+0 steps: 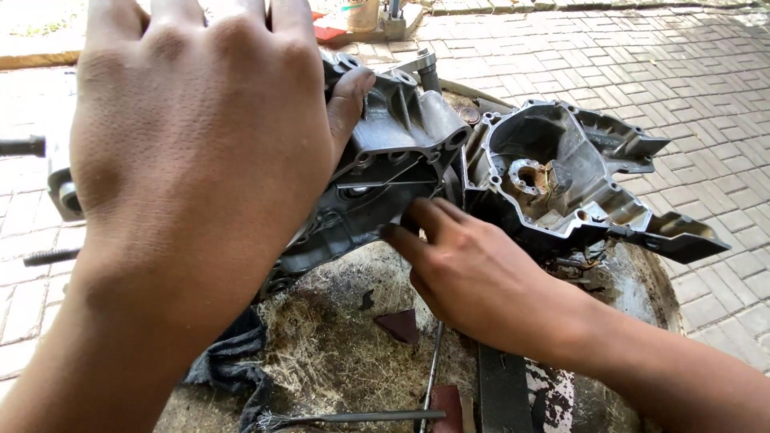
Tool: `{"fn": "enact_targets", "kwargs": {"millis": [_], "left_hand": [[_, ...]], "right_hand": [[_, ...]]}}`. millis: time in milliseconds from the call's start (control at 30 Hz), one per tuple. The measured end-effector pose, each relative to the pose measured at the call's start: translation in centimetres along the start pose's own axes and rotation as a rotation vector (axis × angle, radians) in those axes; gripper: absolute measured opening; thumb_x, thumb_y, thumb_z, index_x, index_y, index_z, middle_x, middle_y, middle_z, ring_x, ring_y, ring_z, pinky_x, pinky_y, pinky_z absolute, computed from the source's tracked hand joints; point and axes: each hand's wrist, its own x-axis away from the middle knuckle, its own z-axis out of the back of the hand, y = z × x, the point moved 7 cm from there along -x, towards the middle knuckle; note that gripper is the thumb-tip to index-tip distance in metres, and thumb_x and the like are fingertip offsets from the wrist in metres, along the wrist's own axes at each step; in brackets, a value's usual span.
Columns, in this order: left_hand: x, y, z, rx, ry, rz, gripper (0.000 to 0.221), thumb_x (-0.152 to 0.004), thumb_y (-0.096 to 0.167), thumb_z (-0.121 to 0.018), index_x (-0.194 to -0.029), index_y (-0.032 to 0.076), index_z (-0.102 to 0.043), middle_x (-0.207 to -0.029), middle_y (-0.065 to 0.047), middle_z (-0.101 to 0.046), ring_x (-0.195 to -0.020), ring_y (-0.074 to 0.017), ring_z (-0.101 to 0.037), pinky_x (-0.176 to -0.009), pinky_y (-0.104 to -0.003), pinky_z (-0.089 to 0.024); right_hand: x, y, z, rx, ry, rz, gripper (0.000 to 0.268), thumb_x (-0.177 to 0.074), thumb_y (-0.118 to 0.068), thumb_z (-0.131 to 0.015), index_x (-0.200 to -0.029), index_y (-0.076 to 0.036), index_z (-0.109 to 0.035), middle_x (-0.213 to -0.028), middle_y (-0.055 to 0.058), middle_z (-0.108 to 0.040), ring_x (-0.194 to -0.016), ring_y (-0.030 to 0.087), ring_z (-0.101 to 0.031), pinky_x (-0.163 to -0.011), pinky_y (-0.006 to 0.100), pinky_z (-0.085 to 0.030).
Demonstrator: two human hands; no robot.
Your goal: Inspecting and cleaning the internal components of a motorcycle engine crankcase
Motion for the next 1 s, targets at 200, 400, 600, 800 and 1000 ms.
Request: {"fn": "enact_targets", "kwargs": {"millis": [200, 400, 600, 800, 1000], "left_hand": [[-0.2, 0.0, 0.1, 0.037, -0.028, 0.006, 0.064, -0.132, 0.085, -0.035, -0.127, 0.029, -0.067, -0.077, 0.008, -0.065, -0.077, -0.0157, -0.068, -0.078, -0.03, -0.046], [-0.2, -0.1, 0.1, 0.039, -0.006, 0.008, 0.064, -0.125, 0.089, -0.038, -0.123, 0.031, -0.066, -0.082, 0.01, -0.069, -0.086, -0.0145, -0.071, -0.081, -0.03, -0.046], [-0.3, -0.1, 0.1, 0.07, -0.024, 0.005, 0.065, -0.129, 0.087, -0.038, -0.118, 0.03, -0.066, -0.083, 0.008, -0.069, -0.086, -0.0164, -0.071, -0.082, -0.032, -0.047], [-0.3, 0.0, 0.2, 0.019, -0.011, -0.008, 0.062, -0.13, 0.086, -0.038, -0.119, 0.032, -0.066, -0.082, 0.009, -0.069, -0.082, -0.0165, -0.069, -0.08, -0.031, -0.045], [-0.4, 0.1, 0.0, 0.029, -0.066, -0.02, 0.07, -0.126, 0.091, -0.034, -0.121, 0.029, -0.066, -0.088, 0.01, -0.07, -0.088, -0.0167, -0.071, -0.083, -0.032, -0.048]], "right_hand": [[0.0, -1.6, 0.0, 0.336, 0.071, 0.181, 0.043, -0.096, -0.012, -0.052, -0.139, -0.013, -0.061, -0.138, 0.026, -0.055, -0.113, 0.034, -0.059, -0.083, 0.041, -0.055], [-0.1, -0.9, -1.3, 0.331, 0.056, 0.158, 0.067, -0.078, -0.011, -0.057, -0.145, -0.019, -0.058, -0.146, 0.025, -0.045, -0.118, 0.037, -0.056, -0.092, 0.045, -0.052], [-0.3, -0.5, -1.8, 0.279, -0.05, 0.104, 0.076, -0.078, -0.008, -0.053, -0.153, -0.021, -0.051, -0.144, 0.024, -0.046, -0.128, 0.038, -0.051, -0.086, 0.048, -0.054], [-0.8, 0.2, -1.9, 0.156, -0.226, -0.03, 0.081, -0.081, -0.004, -0.051, -0.159, -0.025, -0.044, -0.139, 0.025, -0.046, -0.095, 0.036, -0.065, -0.059, 0.045, -0.061], [-0.5, 0.2, -2.0, 0.164, -0.152, 0.014, 0.076, -0.082, -0.008, -0.054, -0.157, -0.02, -0.046, -0.141, 0.027, -0.049, -0.105, 0.037, -0.063, -0.065, 0.049, -0.06]]}}
